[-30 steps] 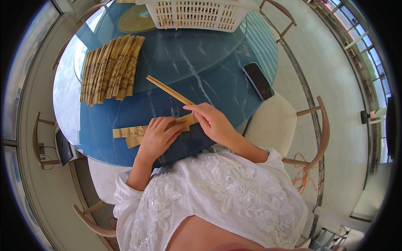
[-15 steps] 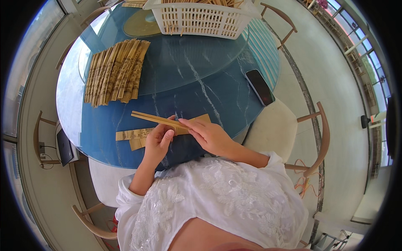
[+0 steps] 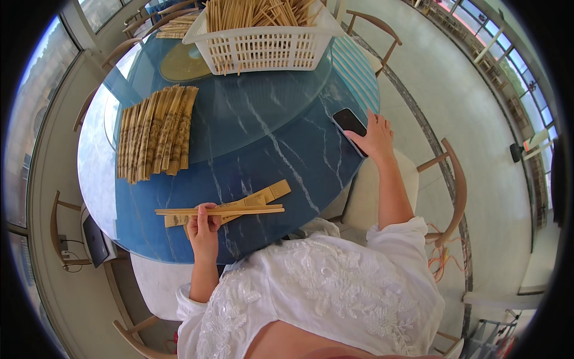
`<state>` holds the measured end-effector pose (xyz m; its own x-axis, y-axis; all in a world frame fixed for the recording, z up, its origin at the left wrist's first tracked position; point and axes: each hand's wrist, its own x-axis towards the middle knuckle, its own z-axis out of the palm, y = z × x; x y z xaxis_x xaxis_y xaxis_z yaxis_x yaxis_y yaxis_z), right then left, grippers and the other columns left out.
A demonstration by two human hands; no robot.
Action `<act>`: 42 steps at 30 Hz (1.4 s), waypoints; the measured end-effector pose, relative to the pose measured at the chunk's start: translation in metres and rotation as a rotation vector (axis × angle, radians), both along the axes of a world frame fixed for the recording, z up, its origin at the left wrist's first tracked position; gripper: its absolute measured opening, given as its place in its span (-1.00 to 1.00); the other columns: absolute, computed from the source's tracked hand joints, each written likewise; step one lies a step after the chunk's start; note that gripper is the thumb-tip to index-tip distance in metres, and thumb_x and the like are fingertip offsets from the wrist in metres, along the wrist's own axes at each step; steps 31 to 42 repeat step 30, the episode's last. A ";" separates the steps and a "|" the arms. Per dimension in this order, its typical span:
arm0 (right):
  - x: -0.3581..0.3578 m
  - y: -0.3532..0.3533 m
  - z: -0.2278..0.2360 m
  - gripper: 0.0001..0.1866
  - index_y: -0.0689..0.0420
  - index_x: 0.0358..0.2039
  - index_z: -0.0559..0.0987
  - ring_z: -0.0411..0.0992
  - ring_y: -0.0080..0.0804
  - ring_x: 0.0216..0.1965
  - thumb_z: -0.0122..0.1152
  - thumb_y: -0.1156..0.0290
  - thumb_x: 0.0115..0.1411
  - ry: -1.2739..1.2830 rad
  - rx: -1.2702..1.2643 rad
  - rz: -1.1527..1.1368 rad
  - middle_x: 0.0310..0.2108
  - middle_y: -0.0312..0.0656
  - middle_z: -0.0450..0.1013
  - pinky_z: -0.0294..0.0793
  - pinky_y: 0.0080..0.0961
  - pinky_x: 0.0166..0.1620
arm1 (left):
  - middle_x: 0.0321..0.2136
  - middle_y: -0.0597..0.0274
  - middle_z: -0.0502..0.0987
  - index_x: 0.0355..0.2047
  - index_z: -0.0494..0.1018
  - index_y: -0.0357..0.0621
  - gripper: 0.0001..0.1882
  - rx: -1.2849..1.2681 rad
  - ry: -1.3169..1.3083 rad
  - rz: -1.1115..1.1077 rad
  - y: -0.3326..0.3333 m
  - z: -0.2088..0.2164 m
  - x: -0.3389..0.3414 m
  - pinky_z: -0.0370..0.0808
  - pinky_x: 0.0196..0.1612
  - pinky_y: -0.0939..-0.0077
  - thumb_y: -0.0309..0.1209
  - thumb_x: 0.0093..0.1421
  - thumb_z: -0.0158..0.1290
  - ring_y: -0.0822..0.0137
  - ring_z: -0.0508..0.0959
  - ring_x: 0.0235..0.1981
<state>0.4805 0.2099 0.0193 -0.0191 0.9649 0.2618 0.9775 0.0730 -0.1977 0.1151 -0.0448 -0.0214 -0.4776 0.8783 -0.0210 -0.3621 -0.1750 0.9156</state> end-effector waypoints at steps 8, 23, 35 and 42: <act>0.012 0.024 -0.004 0.09 0.29 0.26 0.27 0.32 0.02 0.17 0.35 -0.27 -0.08 -0.004 -0.376 0.046 0.14 0.12 0.31 0.38 -0.21 0.16 | -0.59 0.43 0.31 -0.27 0.51 -0.26 -0.69 0.050 -0.072 0.078 -0.007 -0.016 -0.007 0.15 -0.47 0.66 -0.26 0.45 -0.08 0.58 0.25 -0.56; -0.029 -0.070 -0.017 -0.46 0.14 0.11 0.34 0.32 -0.55 -0.44 0.17 0.03 0.31 2.011 -1.304 0.579 -0.25 -0.27 0.34 0.41 -0.59 -0.44 | -0.58 0.41 0.34 -0.26 0.51 -0.27 -0.70 0.146 -0.131 0.098 -0.010 -0.015 -0.006 0.20 -0.45 0.64 -0.29 0.46 -0.10 0.56 0.28 -0.54; -0.073 -0.103 -0.008 -0.24 -0.05 0.42 0.02 0.54 -0.19 -0.12 0.02 -0.08 0.36 2.522 -1.513 0.652 0.15 -0.08 0.38 0.66 -0.36 -0.14 | -0.57 0.41 0.34 -0.25 0.52 -0.27 -0.70 0.164 -0.137 0.103 -0.010 -0.013 -0.007 0.21 -0.44 0.63 -0.29 0.45 -0.10 0.55 0.29 -0.53; -0.073 -0.103 -0.008 -0.24 -0.05 0.42 0.02 0.54 -0.19 -0.12 0.02 -0.08 0.36 2.522 -1.513 0.652 0.15 -0.08 0.38 0.66 -0.36 -0.14 | -0.57 0.41 0.34 -0.25 0.52 -0.27 -0.70 0.164 -0.137 0.103 -0.010 -0.013 -0.007 0.21 -0.44 0.63 -0.29 0.45 -0.10 0.55 0.29 -0.53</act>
